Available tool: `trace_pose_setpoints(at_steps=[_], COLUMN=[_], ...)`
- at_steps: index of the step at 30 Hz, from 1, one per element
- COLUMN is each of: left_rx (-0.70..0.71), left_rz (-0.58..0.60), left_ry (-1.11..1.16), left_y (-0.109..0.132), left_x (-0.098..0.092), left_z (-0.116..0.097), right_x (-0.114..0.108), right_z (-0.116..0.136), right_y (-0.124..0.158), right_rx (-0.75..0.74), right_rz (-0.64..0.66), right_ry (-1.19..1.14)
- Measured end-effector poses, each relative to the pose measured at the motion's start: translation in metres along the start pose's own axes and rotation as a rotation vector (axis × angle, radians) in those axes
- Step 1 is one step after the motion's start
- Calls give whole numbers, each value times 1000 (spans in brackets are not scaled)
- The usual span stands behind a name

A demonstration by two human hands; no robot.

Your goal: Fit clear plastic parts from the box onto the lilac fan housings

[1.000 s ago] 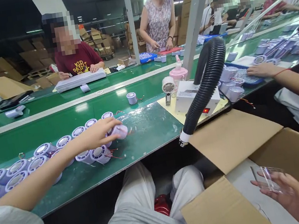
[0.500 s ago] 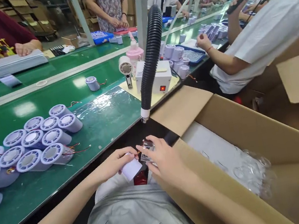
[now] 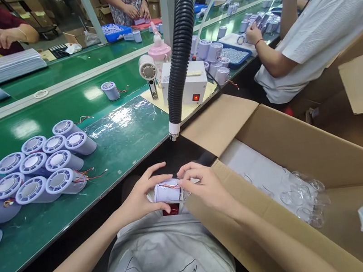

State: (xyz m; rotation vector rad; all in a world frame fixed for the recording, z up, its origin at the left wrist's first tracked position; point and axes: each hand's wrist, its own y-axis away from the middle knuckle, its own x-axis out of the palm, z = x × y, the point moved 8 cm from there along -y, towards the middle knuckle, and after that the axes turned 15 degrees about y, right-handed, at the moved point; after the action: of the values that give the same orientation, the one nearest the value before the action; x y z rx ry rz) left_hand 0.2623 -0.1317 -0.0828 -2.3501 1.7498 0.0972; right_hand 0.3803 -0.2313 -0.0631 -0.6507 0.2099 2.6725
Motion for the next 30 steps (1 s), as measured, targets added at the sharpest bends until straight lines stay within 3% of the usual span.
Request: trace_pose_setpoints(at_steps=[4, 6, 10, 12, 18, 30], left_rx=[-129, -197, -298, -315, -211, -100], left_rz=[58, 32, -48, -32, 45, 110], left_ry=[313, 470, 677, 675, 490, 426], left_y=[2, 3, 10, 12, 12, 10], left_x=[9, 10, 9, 10, 9, 9], left_z=[1, 2, 6, 5, -9, -25], right_x=[-2, 0, 2, 4, 4, 13], right_z=[-9, -5, 12, 14, 4, -4], right_y=[-1, 1, 15, 21, 25, 25], right_rx=[59, 0, -283, -343, -182, 49], right_rz=[18, 46, 15, -8, 68, 200], right_ry=[-218, -227, 123, 227, 72, -217])
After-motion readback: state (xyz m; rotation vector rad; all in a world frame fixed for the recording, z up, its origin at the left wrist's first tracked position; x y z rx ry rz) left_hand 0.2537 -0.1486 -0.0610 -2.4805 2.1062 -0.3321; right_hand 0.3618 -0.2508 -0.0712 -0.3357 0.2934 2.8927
